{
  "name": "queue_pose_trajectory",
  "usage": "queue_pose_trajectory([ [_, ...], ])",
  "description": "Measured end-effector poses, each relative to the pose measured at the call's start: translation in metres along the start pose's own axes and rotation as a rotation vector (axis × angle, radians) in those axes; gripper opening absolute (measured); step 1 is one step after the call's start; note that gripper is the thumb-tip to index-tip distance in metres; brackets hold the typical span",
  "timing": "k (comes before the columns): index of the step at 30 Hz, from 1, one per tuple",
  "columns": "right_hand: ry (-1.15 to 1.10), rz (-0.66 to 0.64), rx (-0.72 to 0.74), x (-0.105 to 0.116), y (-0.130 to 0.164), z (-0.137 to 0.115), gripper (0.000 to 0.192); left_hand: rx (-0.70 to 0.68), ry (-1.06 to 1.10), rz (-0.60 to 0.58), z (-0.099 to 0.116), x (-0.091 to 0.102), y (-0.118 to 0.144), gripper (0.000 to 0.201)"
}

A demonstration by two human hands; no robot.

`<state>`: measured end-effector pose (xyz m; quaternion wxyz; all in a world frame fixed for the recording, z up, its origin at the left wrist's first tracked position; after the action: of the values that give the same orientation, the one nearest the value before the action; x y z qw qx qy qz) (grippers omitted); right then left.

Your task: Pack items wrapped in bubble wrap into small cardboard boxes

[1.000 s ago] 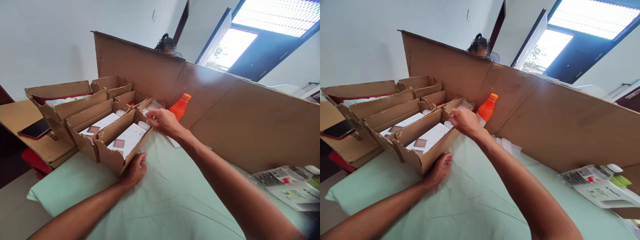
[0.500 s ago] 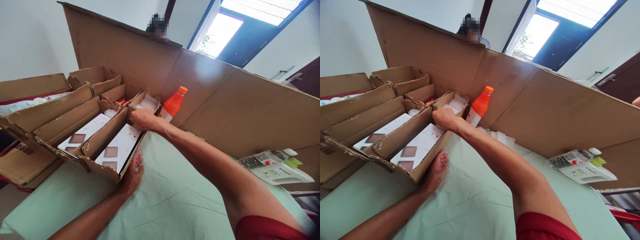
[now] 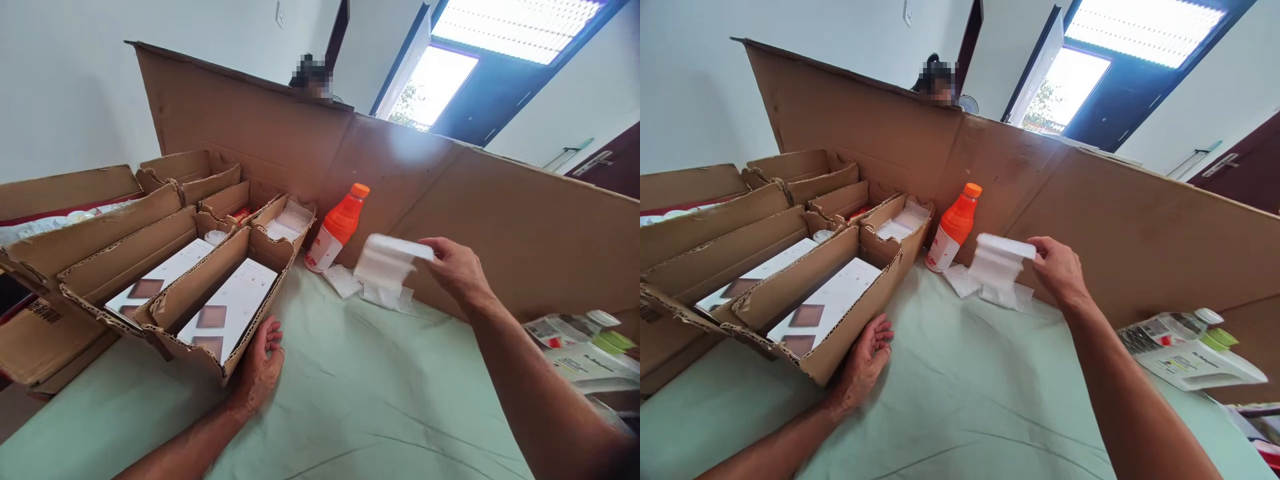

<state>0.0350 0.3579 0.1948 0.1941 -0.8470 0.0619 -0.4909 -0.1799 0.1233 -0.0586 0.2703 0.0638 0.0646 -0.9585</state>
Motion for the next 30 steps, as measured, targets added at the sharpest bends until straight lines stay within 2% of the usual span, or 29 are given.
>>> queue_pose_trajectory([
  [2, 0.104, 0.045, 0.056, -0.008, 0.001, -0.019, 0.024, 0.008, 0.008, 0.004, 0.001, 0.000, 0.000, 0.060],
  [4, 0.169, 0.003, 0.182, -0.026, 0.001, -0.060, 0.033, 0.017, 0.012, -0.009, 0.001, 0.001, 0.001, 0.058],
  [7, 0.225, -0.204, 0.396, -0.071, -0.002, -0.138, 0.023, 0.025, 0.001, -0.026, -0.004, 0.001, 0.001, 0.056],
  [10, 0.511, -0.483, 0.560, -0.124, -0.008, -0.200, 0.032, 0.011, -0.048, -0.010, -0.015, -0.001, 0.001, 0.054],
  [13, 0.623, -0.616, 0.568, -0.164, -0.018, -0.233, 0.039, -0.015, -0.094, -0.004, -0.024, -0.003, 0.004, 0.054],
  [15, 0.602, -0.651, 0.571, -0.175, -0.023, -0.241, 0.034, -0.020, -0.095, -0.012, -0.026, -0.005, 0.006, 0.054],
  [17, 0.557, -0.633, 0.580, -0.170, -0.026, -0.240, 0.026, -0.014, -0.087, -0.011, -0.024, -0.005, 0.007, 0.054],
  [20, 0.411, -0.476, 0.564, -0.132, -0.027, -0.224, 0.025, 0.006, -0.089, -0.001, -0.021, -0.005, 0.006, 0.054],
  [22, 0.200, -0.295, 0.518, -0.095, -0.025, -0.198, 0.030, 0.014, -0.094, 0.005, -0.018, -0.005, 0.005, 0.054],
  [24, 0.074, -0.128, 0.441, -0.058, -0.024, -0.159, 0.034, 0.000, -0.111, -0.009, -0.011, -0.006, 0.004, 0.055],
  [25, 0.003, -0.026, 0.357, -0.042, -0.024, -0.136, 0.031, -0.022, -0.128, -0.028, -0.004, -0.007, 0.005, 0.056],
  [26, -0.014, 0.034, 0.271, -0.028, -0.025, -0.112, 0.028, -0.050, -0.151, -0.062, 0.007, -0.007, 0.008, 0.056],
  [27, 0.001, 0.042, 0.222, -0.018, -0.026, -0.089, 0.024, -0.085, -0.177, -0.129, 0.021, -0.006, 0.013, 0.056],
  [29, 0.062, 0.034, 0.139, -0.006, -0.030, -0.052, 0.013, -0.165, -0.225, -0.338, 0.060, 0.002, 0.028, 0.049],
  [30, 0.098, 0.031, 0.116, -0.003, -0.031, -0.041, 0.012, -0.217, -0.242, -0.491, 0.084, 0.011, 0.037, 0.043],
])
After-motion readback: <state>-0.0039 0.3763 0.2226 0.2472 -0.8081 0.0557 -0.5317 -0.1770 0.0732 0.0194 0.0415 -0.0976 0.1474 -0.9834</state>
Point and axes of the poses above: each hand's wrist, its own y-axis away from the middle knuckle, its own x-axis out of the back of the hand, z = x × y, the point moved 1 cm from there along -y, towards the middle knuckle, and after that the axes turned 8 degrees about -x, right-handed, at the moved point
